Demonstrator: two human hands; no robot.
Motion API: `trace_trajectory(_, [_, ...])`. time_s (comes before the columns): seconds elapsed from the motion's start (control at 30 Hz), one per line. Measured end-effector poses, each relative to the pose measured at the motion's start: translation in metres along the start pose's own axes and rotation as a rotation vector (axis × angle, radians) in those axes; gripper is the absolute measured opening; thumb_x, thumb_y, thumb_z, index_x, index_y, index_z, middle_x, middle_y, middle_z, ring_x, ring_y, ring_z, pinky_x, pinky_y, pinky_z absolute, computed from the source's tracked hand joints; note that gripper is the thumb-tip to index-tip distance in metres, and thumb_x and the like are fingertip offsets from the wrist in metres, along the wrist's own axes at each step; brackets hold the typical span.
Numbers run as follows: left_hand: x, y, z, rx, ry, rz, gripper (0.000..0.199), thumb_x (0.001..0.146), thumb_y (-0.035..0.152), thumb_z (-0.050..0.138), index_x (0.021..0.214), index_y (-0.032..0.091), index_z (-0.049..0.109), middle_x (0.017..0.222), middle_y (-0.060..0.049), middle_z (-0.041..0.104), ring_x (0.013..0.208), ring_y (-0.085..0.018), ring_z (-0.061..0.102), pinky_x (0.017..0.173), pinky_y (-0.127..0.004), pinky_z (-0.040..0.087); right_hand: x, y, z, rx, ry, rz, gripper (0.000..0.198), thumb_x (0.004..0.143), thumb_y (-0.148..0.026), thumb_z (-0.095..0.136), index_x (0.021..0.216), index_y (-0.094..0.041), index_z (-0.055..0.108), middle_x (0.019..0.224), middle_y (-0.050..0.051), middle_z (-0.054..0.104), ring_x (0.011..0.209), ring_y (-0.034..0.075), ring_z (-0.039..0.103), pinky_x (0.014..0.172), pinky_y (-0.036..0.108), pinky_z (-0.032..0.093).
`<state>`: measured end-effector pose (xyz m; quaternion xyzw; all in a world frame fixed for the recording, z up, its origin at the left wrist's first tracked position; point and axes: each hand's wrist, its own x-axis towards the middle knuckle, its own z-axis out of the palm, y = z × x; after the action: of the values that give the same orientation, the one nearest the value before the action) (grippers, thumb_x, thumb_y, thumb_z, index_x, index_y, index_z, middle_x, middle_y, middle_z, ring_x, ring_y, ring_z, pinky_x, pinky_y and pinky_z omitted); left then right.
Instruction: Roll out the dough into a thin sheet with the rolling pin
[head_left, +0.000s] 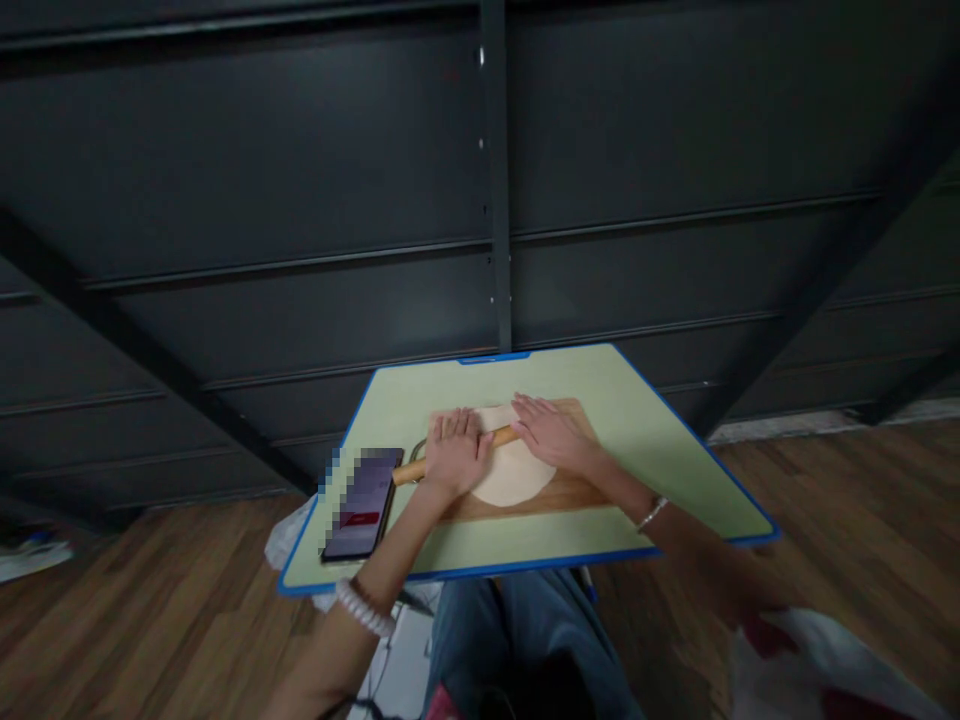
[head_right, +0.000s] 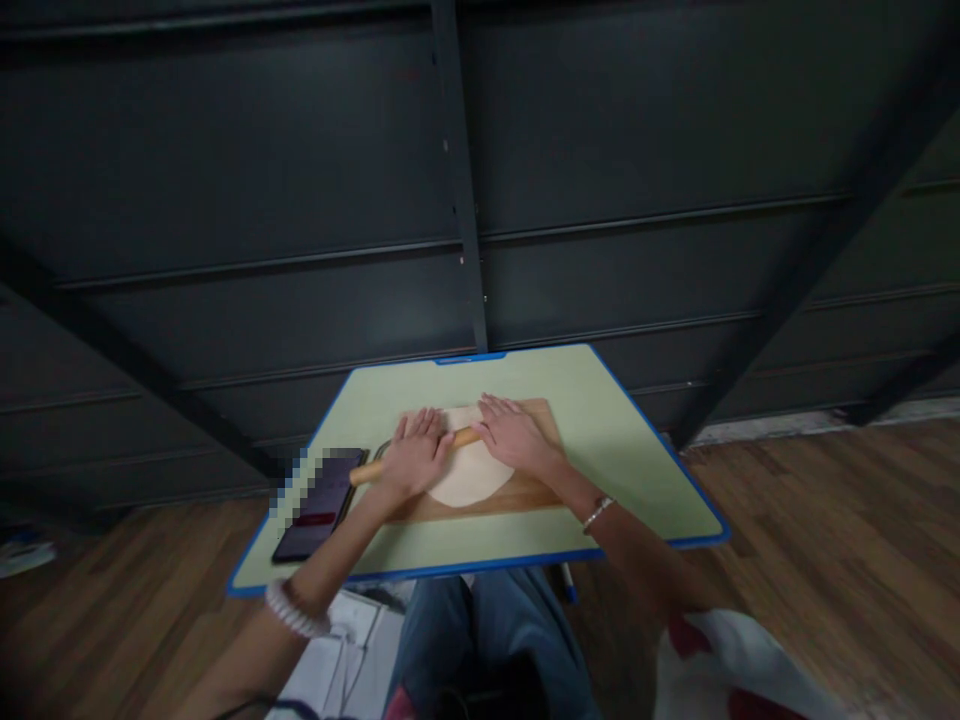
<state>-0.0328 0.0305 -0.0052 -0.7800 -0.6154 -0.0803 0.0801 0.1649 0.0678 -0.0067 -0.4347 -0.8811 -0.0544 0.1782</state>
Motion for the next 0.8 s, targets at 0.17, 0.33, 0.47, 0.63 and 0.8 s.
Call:
trace_trajectory(0.17, [-0.03, 0.018, -0.009, -0.021, 0.052, 0.076, 0.056, 0.094, 0.04, 0.023, 0.134, 0.004, 0.039, 0.14, -0.018, 0.041, 0.133, -0.025, 0.032, 0.111, -0.043, 0.019, -0.038, -0.017, -0.012, -0.019, 0.065, 0.026, 0.049, 0.093, -0.033, 0.035, 0.13, -0.003, 0.045, 0.135, 0.02, 0.047, 0.128, 0.024, 0.039, 0.108, 0.041, 0.029])
trace_trajectory(0.33, [-0.055, 0.028, -0.014, -0.11, 0.058, 0.137, 0.054, 0.094, 0.039, 0.026, 0.137, 0.007, 0.035, 0.143, -0.015, 0.038, 0.132, -0.024, 0.033, 0.108, -0.043, 0.027, -0.068, -0.032, -0.018, -0.109, 0.104, 0.064, 0.042, 0.092, -0.024, 0.039, 0.126, -0.002, 0.049, 0.127, 0.021, 0.054, 0.122, 0.027, 0.046, 0.103, 0.04, 0.035])
trace_trajectory(0.47, [-0.076, 0.026, -0.018, -0.17, 0.074, 0.26, 0.053, 0.095, 0.037, 0.028, 0.142, 0.013, 0.028, 0.145, -0.012, 0.036, 0.134, -0.02, 0.031, 0.11, -0.042, 0.025, -0.082, -0.044, -0.029, -0.152, 0.12, 0.109, 0.035, 0.09, -0.016, 0.041, 0.118, -0.003, 0.055, 0.118, 0.021, 0.059, 0.11, 0.028, 0.054, 0.096, 0.04, 0.041])
trace_trajectory(0.63, [-0.098, 0.011, -0.02, -0.136, 0.083, 0.305, 0.05, 0.096, 0.034, 0.025, 0.144, 0.021, 0.024, 0.145, -0.008, 0.037, 0.136, -0.019, 0.026, 0.111, -0.046, 0.02, -0.096, -0.052, -0.043, -0.157, 0.118, 0.137, 0.027, 0.09, -0.018, 0.041, 0.108, -0.01, 0.06, 0.106, 0.016, 0.063, 0.098, 0.026, 0.056, 0.087, 0.04, 0.044])
trace_trajectory(0.8, [-0.105, -0.015, -0.011, 0.003, 0.227, -0.01, 0.047, 0.094, 0.033, 0.031, 0.137, 0.015, 0.038, 0.14, -0.014, 0.042, 0.133, -0.028, 0.031, 0.107, -0.051, 0.026, -0.104, -0.047, -0.043, -0.149, 0.144, 0.147, 0.027, 0.092, -0.023, 0.043, 0.112, -0.012, 0.057, 0.111, 0.013, 0.061, 0.102, 0.025, 0.054, 0.088, 0.039, 0.042])
